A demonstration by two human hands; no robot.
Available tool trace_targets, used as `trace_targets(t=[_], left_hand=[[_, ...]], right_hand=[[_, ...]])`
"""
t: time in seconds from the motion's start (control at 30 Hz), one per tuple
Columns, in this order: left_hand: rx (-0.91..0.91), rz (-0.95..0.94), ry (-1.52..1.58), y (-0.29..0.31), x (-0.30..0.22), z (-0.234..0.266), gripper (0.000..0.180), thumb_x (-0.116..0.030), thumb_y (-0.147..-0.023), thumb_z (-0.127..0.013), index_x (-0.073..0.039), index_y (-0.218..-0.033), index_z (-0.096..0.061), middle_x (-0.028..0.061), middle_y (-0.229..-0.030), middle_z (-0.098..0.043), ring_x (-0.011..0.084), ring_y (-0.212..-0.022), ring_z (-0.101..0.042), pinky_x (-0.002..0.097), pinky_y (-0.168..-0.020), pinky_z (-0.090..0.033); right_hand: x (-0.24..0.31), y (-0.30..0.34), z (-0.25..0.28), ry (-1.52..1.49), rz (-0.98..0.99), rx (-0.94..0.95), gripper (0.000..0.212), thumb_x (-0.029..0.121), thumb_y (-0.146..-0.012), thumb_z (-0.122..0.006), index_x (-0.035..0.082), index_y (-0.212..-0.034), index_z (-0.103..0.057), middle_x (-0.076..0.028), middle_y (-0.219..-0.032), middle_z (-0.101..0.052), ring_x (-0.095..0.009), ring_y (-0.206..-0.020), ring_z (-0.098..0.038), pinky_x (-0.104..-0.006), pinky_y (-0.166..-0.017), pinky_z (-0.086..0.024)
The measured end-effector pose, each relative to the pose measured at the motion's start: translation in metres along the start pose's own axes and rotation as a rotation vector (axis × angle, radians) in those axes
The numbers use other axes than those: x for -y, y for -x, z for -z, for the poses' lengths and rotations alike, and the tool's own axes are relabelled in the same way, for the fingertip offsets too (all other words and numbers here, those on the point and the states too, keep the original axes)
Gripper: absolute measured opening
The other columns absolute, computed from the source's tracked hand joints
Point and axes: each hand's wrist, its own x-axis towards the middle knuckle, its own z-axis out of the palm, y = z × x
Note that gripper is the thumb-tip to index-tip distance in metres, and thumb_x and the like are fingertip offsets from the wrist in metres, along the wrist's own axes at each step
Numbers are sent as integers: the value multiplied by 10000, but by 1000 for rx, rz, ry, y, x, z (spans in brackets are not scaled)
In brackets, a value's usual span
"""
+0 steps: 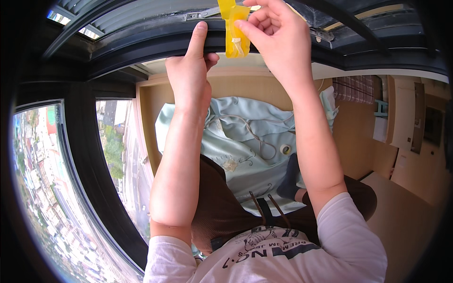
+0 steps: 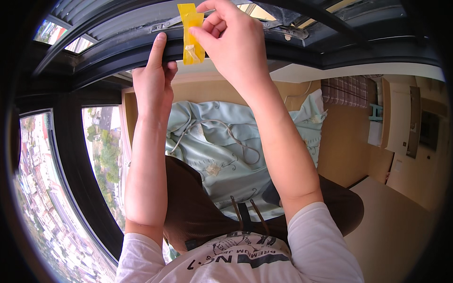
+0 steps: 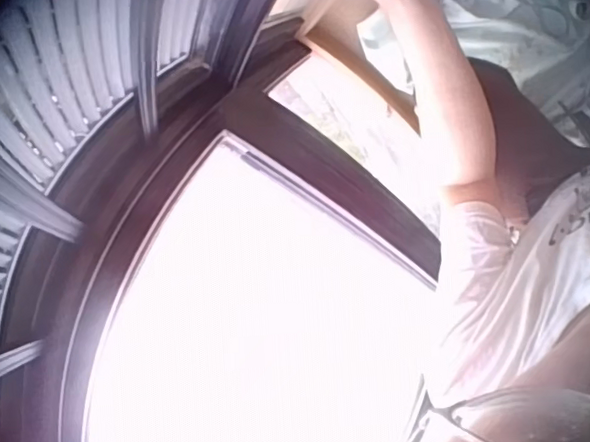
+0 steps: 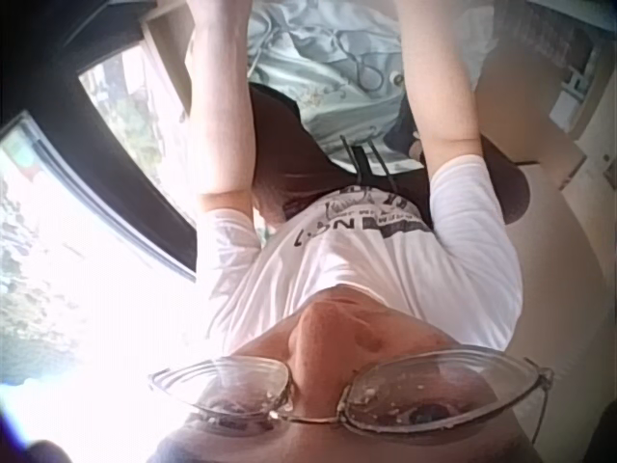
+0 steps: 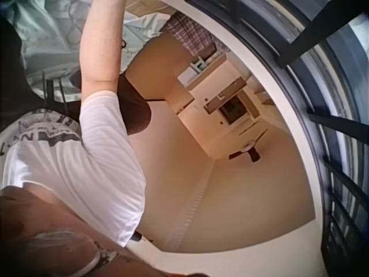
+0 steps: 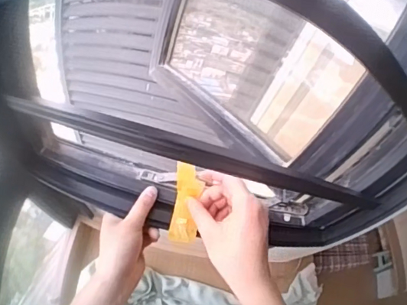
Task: The person carries a black metal grate into a room, aligns it with the frame of a large window, and applies yellow adhesive tape to the top edge to secure it.
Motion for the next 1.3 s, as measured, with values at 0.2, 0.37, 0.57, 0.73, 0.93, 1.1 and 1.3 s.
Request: trace_targets(t=[0.2, 0.37, 0.57, 0.73, 0.93, 1.1, 1.3], left_hand=[[-13, 9, 13, 3, -4, -2, 291, -267, -907, -770, 7, -971, -697, 35, -794, -667, 94, -541, -536, 233, -560, -493], [-8, 27, 5, 0, -2, 0, 286, -269, -899, -778, 2, -955, -703, 31, -771, -659, 93, -538, -539, 234, -556, -495], [32, 70, 54, 0, -6, 1, 233, -211, -881, -792, -32, -1003, -707, 6, -824, -662, 63, -571, -546, 182, -540, -484], [79, 76, 43, 2, -8, 3, 218, -166, -860, -804, -33, -1010, -718, -6, -832, -652, 47, -581, -526, 158, -544, -463], [53, 80, 12, -1, -2, 2, 162, -151, -848, -811, -49, -938, -724, -23, -781, -623, 41, -582, -497, 160, -534, -412], [46, 38, 57, 1, -2, -1, 148, -153, -844, -812, -44, -886, -721, -23, -763, -616, 42, -573, -485, 172, -531, -384], [24, 38, 54, 0, -1, -2, 156, -161, -841, -815, -45, -861, -713, -16, -741, -610, 47, -560, -481, 177, -533, -379]], right_hand=[[-8, -4, -3, 196, 238, 49, 241, 55, -741, -809, 40, -937, -670, -65, -802, -671, -207, -734, -636, -323, -668, -514], [-7, 2, -3, 314, 318, -15, 240, 83, -738, -823, 38, -927, -682, -81, -878, -659, -265, -844, -629, -369, -729, -513], [-6, 1, -9, 99, 326, 23, 205, 55, -777, -785, 31, -953, -682, -83, -831, -662, -252, -765, -656, -346, -712, -536], [-13, -5, -14, 99, 346, 53, 156, 49, -806, -758, 37, -935, -672, -98, -833, -659, -253, -753, -663, -330, -694, -548], [-6, -17, -5, 205, 564, 29, 156, 56, -785, -751, 10, -913, -676, -112, -843, -652, -260, -792, -660, -348, -694, -533], [13, -17, 2, 201, 321, 170, 96, 69, -798, -735, 5, -858, -698, -123, -866, -652, -317, -842, -637, -384, -757, -509], [26, -20, 5, 269, 238, 240, 98, 77, -803, -711, -4, -855, -690, -141, -852, -656, -339, -815, -634, -399, -766, -506]])
